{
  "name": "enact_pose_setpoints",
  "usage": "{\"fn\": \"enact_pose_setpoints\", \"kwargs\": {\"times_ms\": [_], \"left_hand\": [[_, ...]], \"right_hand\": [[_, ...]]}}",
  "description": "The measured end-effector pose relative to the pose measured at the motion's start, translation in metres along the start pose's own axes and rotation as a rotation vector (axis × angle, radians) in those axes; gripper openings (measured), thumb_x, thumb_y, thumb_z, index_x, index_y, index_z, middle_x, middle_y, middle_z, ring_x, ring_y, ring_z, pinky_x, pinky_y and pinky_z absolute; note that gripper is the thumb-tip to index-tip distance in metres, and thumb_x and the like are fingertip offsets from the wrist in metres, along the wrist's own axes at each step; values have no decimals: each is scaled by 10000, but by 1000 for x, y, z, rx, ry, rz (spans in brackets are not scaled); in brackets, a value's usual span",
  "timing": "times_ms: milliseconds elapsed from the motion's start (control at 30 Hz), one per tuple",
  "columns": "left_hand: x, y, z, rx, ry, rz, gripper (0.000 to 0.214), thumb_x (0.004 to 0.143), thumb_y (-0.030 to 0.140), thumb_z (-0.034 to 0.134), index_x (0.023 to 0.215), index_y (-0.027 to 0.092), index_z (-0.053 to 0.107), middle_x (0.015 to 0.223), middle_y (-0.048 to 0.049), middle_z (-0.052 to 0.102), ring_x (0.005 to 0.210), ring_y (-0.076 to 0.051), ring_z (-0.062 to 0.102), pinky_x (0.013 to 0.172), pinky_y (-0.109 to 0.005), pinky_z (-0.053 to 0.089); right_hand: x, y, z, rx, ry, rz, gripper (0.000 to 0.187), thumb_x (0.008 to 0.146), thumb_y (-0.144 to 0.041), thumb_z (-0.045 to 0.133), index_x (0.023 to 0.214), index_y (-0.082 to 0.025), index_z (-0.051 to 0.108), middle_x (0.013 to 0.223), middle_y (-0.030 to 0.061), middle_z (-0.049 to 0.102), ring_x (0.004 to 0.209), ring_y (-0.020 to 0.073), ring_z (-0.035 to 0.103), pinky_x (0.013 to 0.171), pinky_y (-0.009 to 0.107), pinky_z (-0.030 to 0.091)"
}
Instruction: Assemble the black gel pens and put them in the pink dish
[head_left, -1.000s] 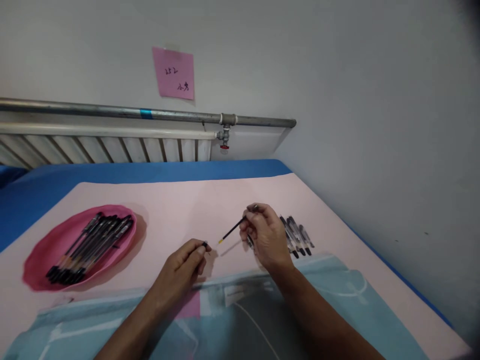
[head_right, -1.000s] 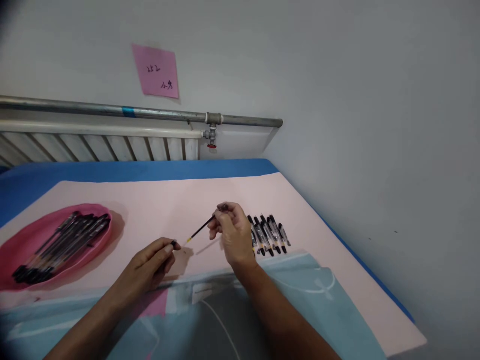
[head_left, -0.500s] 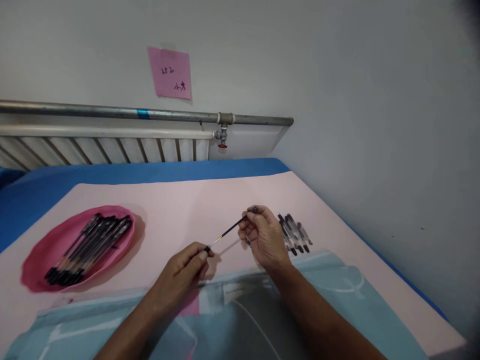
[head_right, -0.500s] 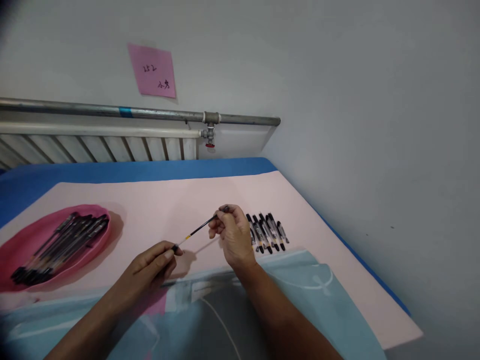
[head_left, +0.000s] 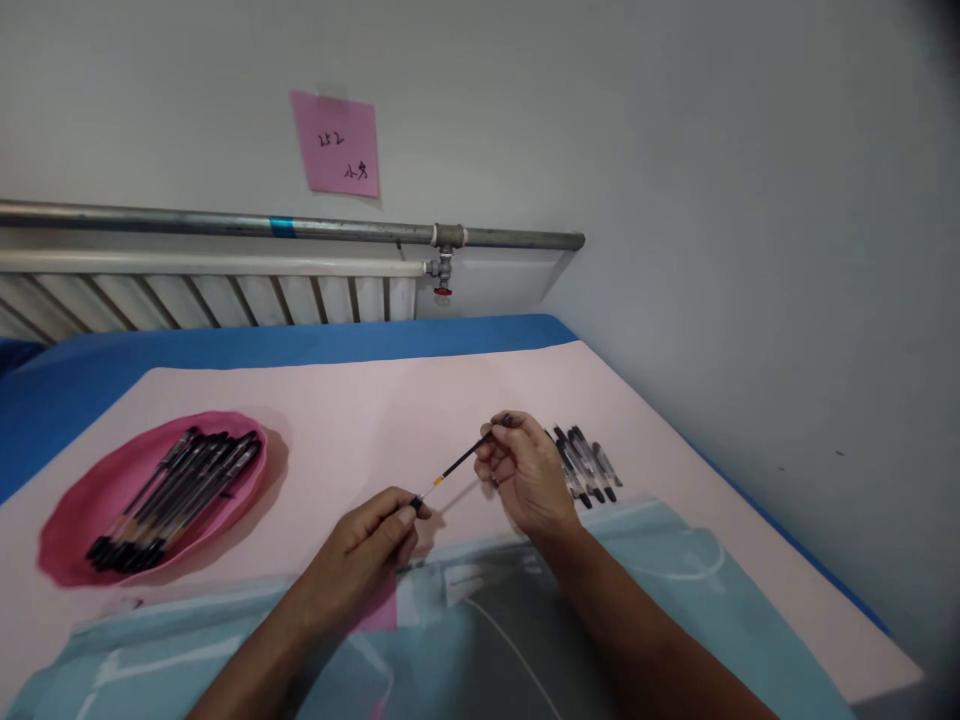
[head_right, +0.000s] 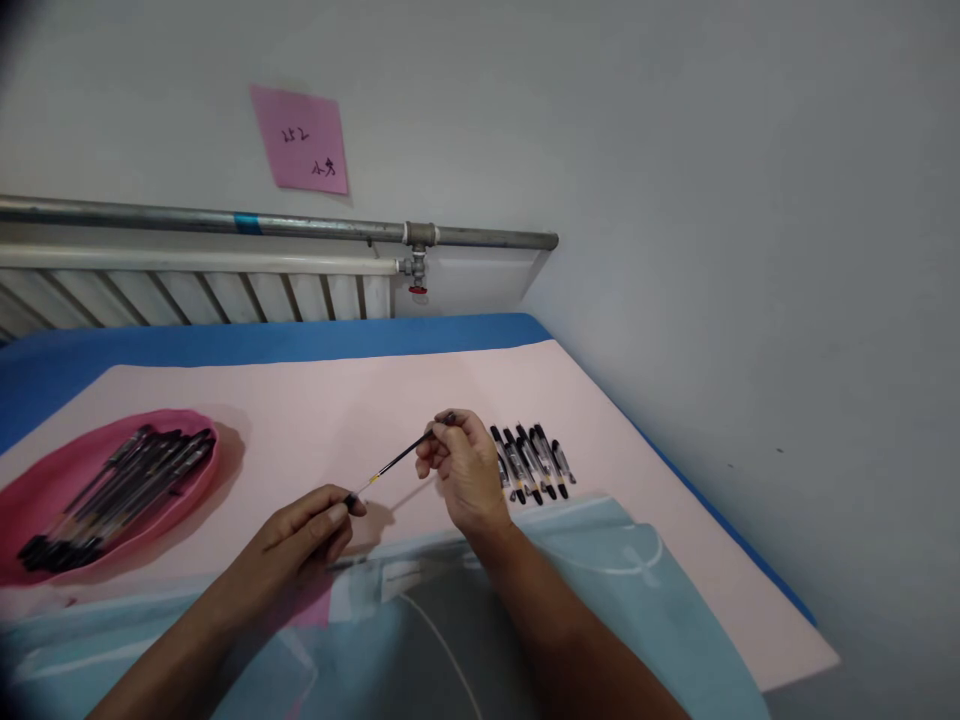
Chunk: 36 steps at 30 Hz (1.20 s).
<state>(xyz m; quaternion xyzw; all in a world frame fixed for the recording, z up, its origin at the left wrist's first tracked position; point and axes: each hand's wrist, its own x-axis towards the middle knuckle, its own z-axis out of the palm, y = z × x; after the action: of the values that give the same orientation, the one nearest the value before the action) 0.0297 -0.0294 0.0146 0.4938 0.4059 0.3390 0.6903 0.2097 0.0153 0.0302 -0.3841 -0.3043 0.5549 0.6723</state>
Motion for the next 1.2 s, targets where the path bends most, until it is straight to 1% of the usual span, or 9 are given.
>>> {"fn": "enact_pose_setpoints", "kwargs": {"times_ms": [367, 500, 567, 633, 733, 800, 867, 1033, 1200], "left_hand": [[0, 1, -2, 141, 10, 36, 267, 852, 384, 432, 902, 172, 585, 558, 52, 374, 513, -72, 304, 484, -198, 216], [2, -1, -3, 260, -6, 42, 287, 855, 386, 416, 922, 166, 587, 578, 41, 420, 550, -89, 356, 519, -209, 260], [4, -3, -3, 239, 9, 55, 282, 855, 385, 416, 913, 164, 582, 597, 39, 422, 569, -92, 364, 533, -209, 278], [4, -5, -5, 212, 34, 58, 272, 851, 383, 426, 899, 163, 579, 603, 41, 404, 573, -89, 356, 531, -205, 277], [4, -4, -6, 175, 75, 19, 287, 842, 391, 438, 989, 179, 563, 593, 47, 394, 540, -85, 328, 491, -197, 242], [3, -1, -5, 143, 91, -2, 322, 838, 398, 440, 1061, 188, 537, 592, 47, 401, 530, -87, 325, 483, -198, 232], [2, 3, -4, 130, 72, -13, 328, 836, 399, 445, 1063, 181, 536, 598, 43, 408, 541, -91, 338, 495, -200, 245], [4, -3, -4, 146, 81, -9, 306, 828, 411, 462, 1024, 196, 557, 598, 45, 404, 540, -90, 339, 496, -197, 249], [7, -17, -8, 154, 125, 6, 309, 818, 424, 476, 1043, 228, 555, 634, 37, 445, 568, -99, 374, 529, -203, 278]], "right_hand": [[0, -1, -4, -153, -63, -75, 72, 711, -180, 545, 761, -186, 493, 591, -47, 567, 440, 83, 519, 378, 181, 397], [-10, 1, -3, -463, -330, 79, 30, 731, -201, 530, 754, -184, 524, 530, -45, 564, 376, 77, 462, 364, 186, 363], [-15, 2, 0, -668, -520, 102, 49, 732, -207, 541, 732, -176, 579, 599, -15, 600, 482, 94, 525, 443, 203, 406], [-17, 0, 1, -810, -622, 20, 109, 746, -232, 547, 785, -181, 635, 725, 13, 635, 662, 118, 576, 585, 228, 441], [-9, -9, -6, -874, -439, -71, 225, 794, -304, 487, 924, -191, 632, 755, 15, 629, 662, 118, 566, 597, 236, 424], [-1, -17, -16, -948, -233, -99, 243, 807, -321, 444, 897, -180, 620, 687, 4, 603, 578, 112, 533, 533, 226, 391], [6, -25, -28, -1141, -153, -147, 203, 793, -282, 442, 813, -173, 612, 649, -3, 589, 574, 114, 517, 536, 221, 361], [4, -32, -43, -1767, -338, -101, 172, 745, -154, 430, 675, -159, 586, 649, 25, 604, 589, 119, 500, 524, 231, 261], [-3, -25, -41, -1983, -406, -81, 146, 738, -134, 433, 718, -160, 575, 720, 54, 633, 668, 155, 540, 548, 257, 239]]}}
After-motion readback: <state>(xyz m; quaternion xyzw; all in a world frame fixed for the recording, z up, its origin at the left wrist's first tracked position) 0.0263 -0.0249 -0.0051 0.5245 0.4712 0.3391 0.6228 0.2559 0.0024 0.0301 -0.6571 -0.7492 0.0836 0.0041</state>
